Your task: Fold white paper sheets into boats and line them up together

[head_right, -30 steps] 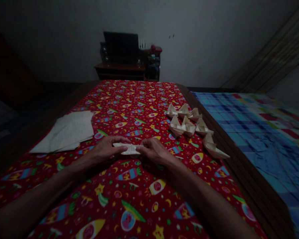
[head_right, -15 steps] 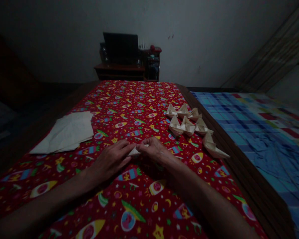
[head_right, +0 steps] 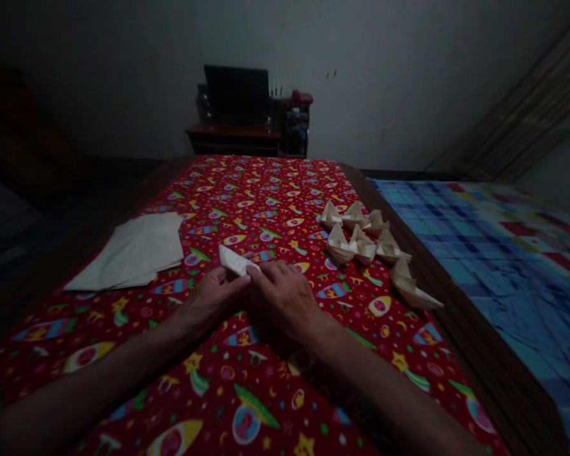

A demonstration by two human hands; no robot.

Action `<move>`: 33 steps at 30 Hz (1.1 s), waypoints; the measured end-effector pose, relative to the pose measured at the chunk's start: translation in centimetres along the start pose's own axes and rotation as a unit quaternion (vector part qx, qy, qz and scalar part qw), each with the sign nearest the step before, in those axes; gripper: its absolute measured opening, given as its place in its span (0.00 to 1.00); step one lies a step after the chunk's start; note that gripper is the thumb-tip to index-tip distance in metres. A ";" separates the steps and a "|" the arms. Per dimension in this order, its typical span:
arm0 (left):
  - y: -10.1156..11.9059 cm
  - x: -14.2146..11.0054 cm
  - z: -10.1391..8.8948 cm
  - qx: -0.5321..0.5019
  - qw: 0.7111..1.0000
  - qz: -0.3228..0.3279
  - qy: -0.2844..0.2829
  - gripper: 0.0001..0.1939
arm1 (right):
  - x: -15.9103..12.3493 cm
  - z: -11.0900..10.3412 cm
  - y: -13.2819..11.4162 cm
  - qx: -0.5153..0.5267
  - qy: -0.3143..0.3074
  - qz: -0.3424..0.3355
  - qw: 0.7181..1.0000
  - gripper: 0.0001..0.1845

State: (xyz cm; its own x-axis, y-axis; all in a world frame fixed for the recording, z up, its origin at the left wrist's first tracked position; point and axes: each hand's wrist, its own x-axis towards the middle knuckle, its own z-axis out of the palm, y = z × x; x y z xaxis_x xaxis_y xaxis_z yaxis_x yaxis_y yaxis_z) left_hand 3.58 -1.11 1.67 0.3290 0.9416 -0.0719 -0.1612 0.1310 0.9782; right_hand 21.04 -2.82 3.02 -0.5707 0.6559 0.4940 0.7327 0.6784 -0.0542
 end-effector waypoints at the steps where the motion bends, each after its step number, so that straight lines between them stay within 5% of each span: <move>1: -0.3 0.3 -0.3 0.005 1.000 0.002 -0.009 0.28 | -0.1 0.2 0.3 -0.018 -0.003 -0.007 1.000 0.18; 4: -0.8 1.3 -1.7 0.113 0.992 0.054 0.030 0.30 | -0.5 0.8 1.6 -0.027 -0.019 -0.024 0.999 0.16; 7: -0.4 2.0 -3.5 0.302 0.928 0.193 0.101 0.30 | -0.9 1.2 2.7 -0.003 -0.026 -0.023 0.999 0.15; 10: 0.3 2.0 -4.5 0.457 0.835 0.306 0.017 0.18 | -1.0 1.4 3.2 0.017 -0.028 -0.016 0.999 0.15; 13: 0.4 1.6 -4.4 0.510 0.783 0.346 -0.088 0.14 | -1.0 1.4 3.3 0.020 -0.043 -0.017 0.999 0.16; 21: -0.1 1.0 -3.7 0.648 0.653 0.366 -0.142 0.12 | -1.0 0.5 2.9 -0.023 -0.113 -0.051 0.992 0.16; 25: 0.3 0.6 -3.8 0.659 0.647 0.347 -0.166 0.13 | -1.4 -0.5 2.5 -0.057 -0.161 -0.064 0.983 0.18; 33: 0.2 0.6 -4.4 0.619 0.681 0.344 -0.186 0.15 | -3.7 -0.8 3.0 -0.065 -0.130 -0.019 0.989 0.17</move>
State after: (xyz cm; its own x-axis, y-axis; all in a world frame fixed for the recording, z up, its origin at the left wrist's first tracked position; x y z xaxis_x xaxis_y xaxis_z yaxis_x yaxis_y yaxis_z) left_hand -0.33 0.85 0.96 0.8219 0.4737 0.3164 0.4360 -0.8805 0.1859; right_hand 25.64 -3.52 1.71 -0.6623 0.7056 0.2519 0.7409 0.6668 0.0802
